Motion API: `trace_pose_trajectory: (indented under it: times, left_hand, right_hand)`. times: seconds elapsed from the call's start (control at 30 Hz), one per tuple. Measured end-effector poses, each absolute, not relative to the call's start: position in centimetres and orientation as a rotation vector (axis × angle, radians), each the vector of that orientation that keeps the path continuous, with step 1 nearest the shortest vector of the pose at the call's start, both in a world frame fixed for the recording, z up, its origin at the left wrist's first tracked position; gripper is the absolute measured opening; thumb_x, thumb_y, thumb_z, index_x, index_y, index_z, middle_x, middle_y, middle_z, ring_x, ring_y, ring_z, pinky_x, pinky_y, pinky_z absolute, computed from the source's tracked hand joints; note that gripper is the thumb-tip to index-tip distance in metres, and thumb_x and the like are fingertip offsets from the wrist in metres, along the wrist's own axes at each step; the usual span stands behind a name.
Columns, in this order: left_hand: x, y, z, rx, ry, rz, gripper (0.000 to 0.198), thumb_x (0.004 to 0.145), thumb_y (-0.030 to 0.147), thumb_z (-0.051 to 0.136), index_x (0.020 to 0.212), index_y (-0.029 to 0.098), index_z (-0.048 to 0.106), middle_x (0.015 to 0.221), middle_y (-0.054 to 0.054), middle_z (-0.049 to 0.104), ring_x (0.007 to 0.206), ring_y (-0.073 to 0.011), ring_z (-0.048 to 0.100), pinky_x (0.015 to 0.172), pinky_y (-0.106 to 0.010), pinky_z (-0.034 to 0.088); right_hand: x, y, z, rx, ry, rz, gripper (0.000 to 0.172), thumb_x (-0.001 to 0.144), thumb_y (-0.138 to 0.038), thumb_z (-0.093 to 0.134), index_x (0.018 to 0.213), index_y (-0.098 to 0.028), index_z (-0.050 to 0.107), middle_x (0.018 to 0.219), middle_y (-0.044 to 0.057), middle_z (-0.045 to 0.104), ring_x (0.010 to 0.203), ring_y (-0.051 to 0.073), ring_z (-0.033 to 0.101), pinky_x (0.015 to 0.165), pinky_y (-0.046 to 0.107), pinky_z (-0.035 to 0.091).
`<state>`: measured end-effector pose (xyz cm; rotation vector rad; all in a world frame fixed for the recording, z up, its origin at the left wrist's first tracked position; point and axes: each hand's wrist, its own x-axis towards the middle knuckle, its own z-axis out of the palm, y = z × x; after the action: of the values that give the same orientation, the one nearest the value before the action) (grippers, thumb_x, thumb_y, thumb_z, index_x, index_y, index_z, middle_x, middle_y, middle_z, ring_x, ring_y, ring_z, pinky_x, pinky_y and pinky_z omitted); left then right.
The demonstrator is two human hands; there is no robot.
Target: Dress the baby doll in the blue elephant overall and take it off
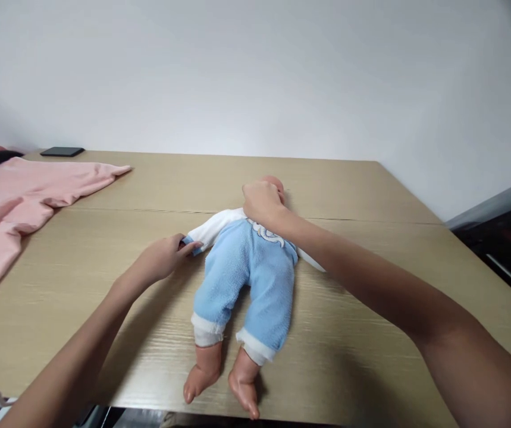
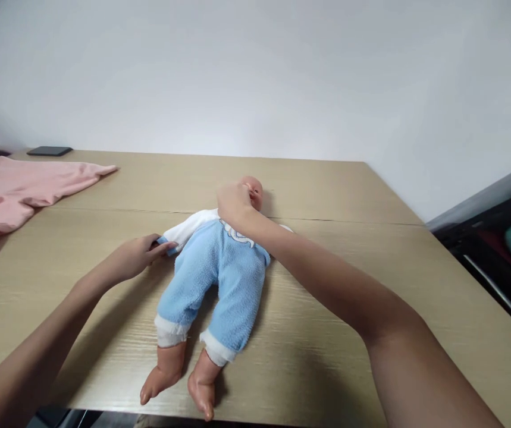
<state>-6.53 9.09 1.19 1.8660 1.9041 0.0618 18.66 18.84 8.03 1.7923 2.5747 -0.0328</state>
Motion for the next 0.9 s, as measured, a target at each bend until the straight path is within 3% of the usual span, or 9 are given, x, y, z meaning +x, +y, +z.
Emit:
trace_pose_trajectory:
  times: [0.17,0.33,0.43,0.53,0.6,0.77,0.9]
  left_hand:
    - [-6.1,8.8,1.3,1.864,1.919,0.11,0.062,0.098,0.083,0.038,0.088,0.026,0.059,0.088,-0.01,0.078,0.082,-0.0337,0.073,0.071,-0.038,0.044]
    - [-6.7,8.8,0.3,1.986,1.903,0.244,0.066,0.097,0.087,0.042,0.091,0.024,0.061,0.094,-0.015,0.079,0.093,-0.0387,0.073,0.081,-0.044,0.052]
    - [-7.0,10.5,-0.2,2.087,1.848,0.412,0.067,0.095,0.078,0.049,0.116,0.018,0.067,0.123,-0.022,0.078,0.125,-0.0457,0.066,0.105,-0.055,0.053]
    - [-6.0,13.8,0.1,2.068,1.587,0.597,0.067,0.097,0.07,0.054,0.139,0.019,0.064,0.149,-0.018,0.069,0.144,-0.0408,0.058,0.12,-0.056,0.048]
    - [-4.7,16.5,0.4,1.973,1.311,0.631,0.061,0.102,0.068,0.054,0.139,0.022,0.066,0.153,-0.014,0.069,0.143,-0.0352,0.061,0.122,-0.051,0.048]
    - [-1.5,22.4,0.9,1.802,0.986,0.366,0.054,0.093,0.06,0.07,0.132,0.023,0.075,0.155,-0.009,0.071,0.148,-0.0359,0.059,0.132,-0.047,0.037]
    - [-0.1,24.7,0.7,1.673,0.905,0.22,0.05,0.09,0.053,0.067,0.128,0.023,0.078,0.144,-0.006,0.079,0.134,-0.0356,0.069,0.119,-0.044,0.052]
  right_hand:
    - [21.0,17.4,7.2,1.879,2.662,-0.03,0.044,0.11,-0.045,0.056,0.12,-0.009,0.08,0.127,0.026,0.08,0.123,0.041,0.073,0.098,0.046,0.058]
    - [25.9,16.4,5.7,1.819,2.708,-0.767,0.056,0.108,-0.067,0.054,0.084,-0.02,0.073,0.088,0.009,0.077,0.086,0.028,0.072,0.077,0.036,0.052]
    - [28.6,15.0,4.5,1.712,2.72,-1.325,0.045,0.102,-0.063,0.065,0.092,-0.021,0.075,0.092,0.006,0.078,0.088,0.025,0.072,0.076,0.034,0.053]
    - [30.5,12.7,3.6,1.587,2.747,-1.572,0.04,0.095,-0.061,0.076,0.107,-0.023,0.08,0.108,0.006,0.081,0.105,0.03,0.074,0.089,0.038,0.058]
    - [31.5,11.2,3.0,1.57,2.77,-1.611,0.042,0.094,-0.061,0.079,0.117,-0.026,0.081,0.115,0.006,0.08,0.11,0.031,0.074,0.096,0.041,0.059]
    - [33.1,9.3,0.2,1.751,2.657,-2.058,0.043,0.097,-0.063,0.077,0.12,-0.026,0.073,0.122,0.007,0.075,0.115,0.027,0.072,0.1,0.038,0.061]
    - [33.1,9.2,-3.0,1.987,2.785,-2.196,0.04,0.092,-0.06,0.085,0.109,-0.028,0.068,0.109,0.004,0.073,0.11,0.025,0.07,0.097,0.036,0.061]
